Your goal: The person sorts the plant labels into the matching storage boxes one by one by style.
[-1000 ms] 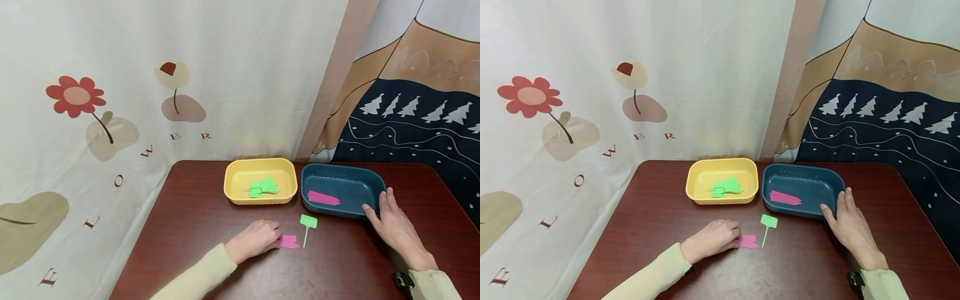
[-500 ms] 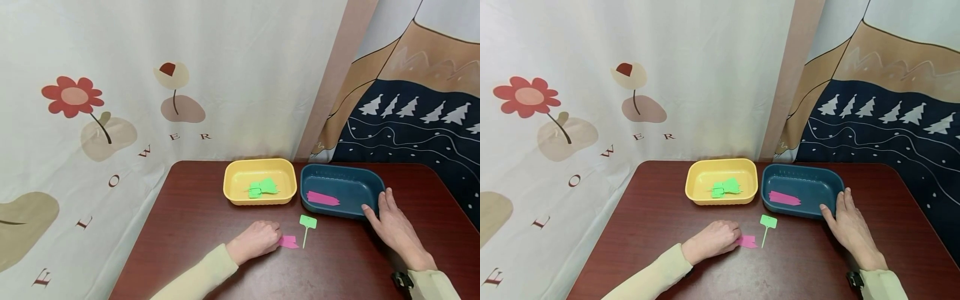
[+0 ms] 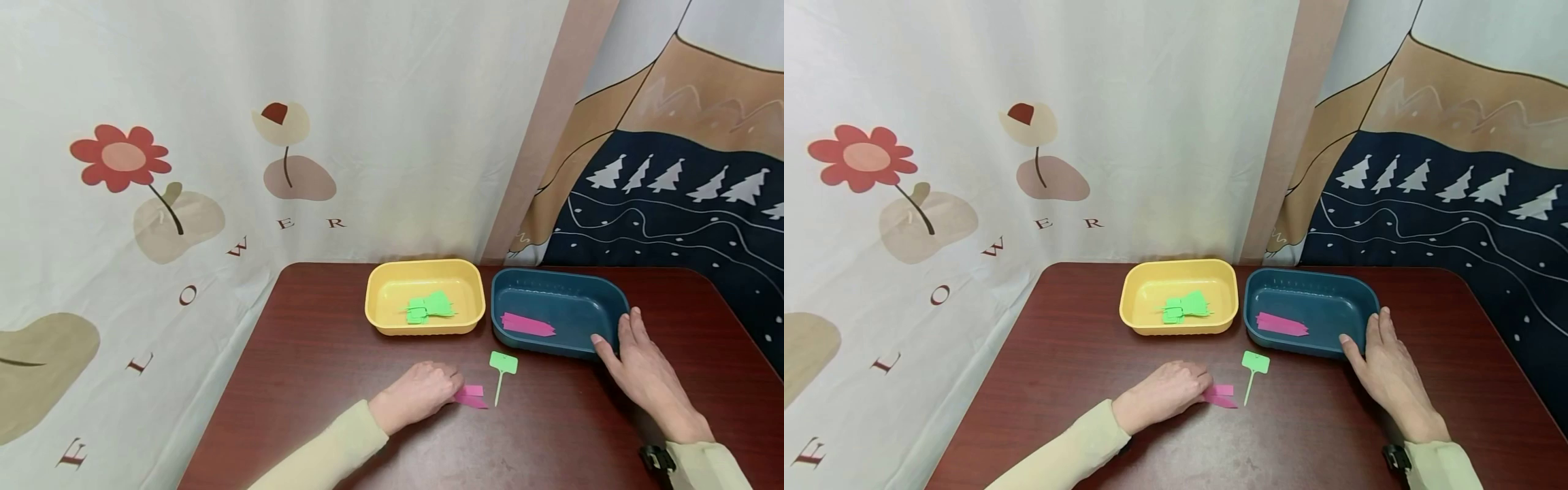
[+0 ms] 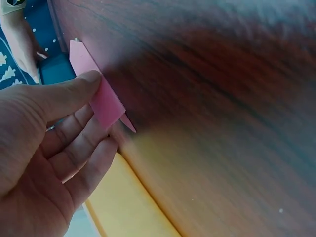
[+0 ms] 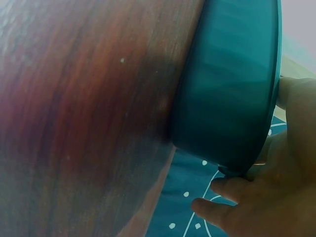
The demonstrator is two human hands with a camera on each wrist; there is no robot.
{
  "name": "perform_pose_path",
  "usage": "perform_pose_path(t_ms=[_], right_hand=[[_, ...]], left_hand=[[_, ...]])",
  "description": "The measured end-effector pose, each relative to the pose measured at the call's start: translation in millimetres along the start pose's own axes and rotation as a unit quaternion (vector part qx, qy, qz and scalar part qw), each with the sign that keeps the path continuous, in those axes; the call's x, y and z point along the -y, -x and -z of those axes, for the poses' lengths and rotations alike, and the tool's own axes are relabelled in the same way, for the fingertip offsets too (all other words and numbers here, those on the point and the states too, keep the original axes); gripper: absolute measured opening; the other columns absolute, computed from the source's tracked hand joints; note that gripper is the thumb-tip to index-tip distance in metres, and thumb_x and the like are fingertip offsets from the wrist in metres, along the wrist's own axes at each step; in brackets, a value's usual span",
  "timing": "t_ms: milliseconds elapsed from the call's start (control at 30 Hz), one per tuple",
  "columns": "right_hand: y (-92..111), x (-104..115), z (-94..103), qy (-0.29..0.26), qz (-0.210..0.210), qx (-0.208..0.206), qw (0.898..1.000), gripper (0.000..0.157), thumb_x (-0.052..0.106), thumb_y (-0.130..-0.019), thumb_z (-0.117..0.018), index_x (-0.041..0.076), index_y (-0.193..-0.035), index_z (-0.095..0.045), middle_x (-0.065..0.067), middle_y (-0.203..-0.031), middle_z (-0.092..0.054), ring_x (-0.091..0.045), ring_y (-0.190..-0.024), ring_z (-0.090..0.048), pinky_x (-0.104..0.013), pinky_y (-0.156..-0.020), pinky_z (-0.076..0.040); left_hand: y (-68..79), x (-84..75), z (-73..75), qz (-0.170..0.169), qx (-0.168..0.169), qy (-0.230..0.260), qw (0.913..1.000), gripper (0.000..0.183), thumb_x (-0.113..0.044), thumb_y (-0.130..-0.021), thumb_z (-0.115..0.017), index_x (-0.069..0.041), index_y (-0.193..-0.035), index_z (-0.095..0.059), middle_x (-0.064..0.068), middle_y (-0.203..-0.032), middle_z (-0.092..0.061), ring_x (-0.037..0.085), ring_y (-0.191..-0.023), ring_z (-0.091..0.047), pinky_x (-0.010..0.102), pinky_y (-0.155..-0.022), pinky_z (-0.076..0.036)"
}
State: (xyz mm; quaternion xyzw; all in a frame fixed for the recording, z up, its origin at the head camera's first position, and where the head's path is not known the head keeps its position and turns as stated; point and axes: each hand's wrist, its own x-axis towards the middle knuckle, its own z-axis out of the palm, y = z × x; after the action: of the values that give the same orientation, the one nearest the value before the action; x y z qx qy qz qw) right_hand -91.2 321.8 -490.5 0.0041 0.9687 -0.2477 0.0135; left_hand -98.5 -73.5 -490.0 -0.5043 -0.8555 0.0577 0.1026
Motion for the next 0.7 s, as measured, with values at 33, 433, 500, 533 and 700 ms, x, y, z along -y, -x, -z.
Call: perform_pose_path(t_ms=[33, 433, 500, 533, 700], right_hand=[[0.1, -0.2, 0.0, 0.000, 0.000, 0.000, 1.000, 0.091, 0.050, -0.110, -0.039, -0.020, -0.154, -0.004, -0.038, -0.163, 0.012, -0.067, -0.142, -0.012, -0.079, -0.104, -0.022], [0.8, -1.4, -0.9, -0.006, 0.007, -0.007, 1.000, 0.090, 0.049, -0.110, -0.040, -0.021, -0.154, -0.004, -0.039, -0.163, 0.012, -0.066, -0.143, -0.010, -0.078, -0.105, -0.021], [0.9, -1.2, -1.1, -0.007, 0.008, -0.009, 1.000, 0.090, 0.049, -0.110, -0.040, -0.021, -0.154, -0.004, -0.039, -0.163, 0.012, -0.066, -0.144, -0.010, -0.078, -0.106, -0.021], [0.9, -1.1, -1.1, -0.007, 0.009, -0.010, 1.000, 0.090, 0.049, -0.110, -0.040, -0.021, -0.154, -0.004, -0.039, -0.163, 0.012, -0.066, -0.144, -0.010, -0.078, -0.106, -0.021], [0.9, -1.4, -1.3, -0.009, 0.011, -0.014, 1.000, 0.090, 0.049, -0.110, -0.040, -0.021, -0.154, -0.004, -0.039, -0.163, 0.012, -0.066, -0.144, -0.010, -0.078, -0.106, -0.020]], left_hand=[[0.4, 0.1, 0.1, 0.002, 0.003, 0.007, 1.0000, 0.012, -0.026, -0.091, -0.080, -0.020, -0.092, -0.069, -0.009, -0.081, -0.061, 0.008, -0.073, -0.064, 0.025, -0.066, -0.053], [-1.0, 4.1, 3.1, 0.006, -0.005, 0.071, 0.9975, 0.008, -0.025, -0.093, -0.079, -0.020, -0.094, -0.072, -0.010, -0.082, -0.061, 0.005, -0.075, -0.063, 0.020, -0.068, -0.053], [-1.9, 4.7, 3.7, 0.007, -0.014, 0.069, 0.9975, 0.006, -0.026, -0.094, -0.078, -0.021, -0.095, -0.073, -0.010, -0.083, -0.062, 0.005, -0.077, -0.064, 0.020, -0.069, -0.053], [-2.4, 5.0, 4.2, 0.008, -0.018, 0.066, 0.9976, 0.006, -0.026, -0.095, -0.077, -0.021, -0.094, -0.074, -0.010, -0.083, -0.062, 0.006, -0.078, -0.065, 0.020, -0.069, -0.053], [-4.7, 6.7, 7.3, 0.014, -0.036, 0.051, 0.9979, 0.007, -0.026, -0.096, -0.075, -0.021, -0.091, -0.073, -0.010, -0.083, -0.062, 0.008, -0.078, -0.065, 0.021, -0.069, -0.053]])
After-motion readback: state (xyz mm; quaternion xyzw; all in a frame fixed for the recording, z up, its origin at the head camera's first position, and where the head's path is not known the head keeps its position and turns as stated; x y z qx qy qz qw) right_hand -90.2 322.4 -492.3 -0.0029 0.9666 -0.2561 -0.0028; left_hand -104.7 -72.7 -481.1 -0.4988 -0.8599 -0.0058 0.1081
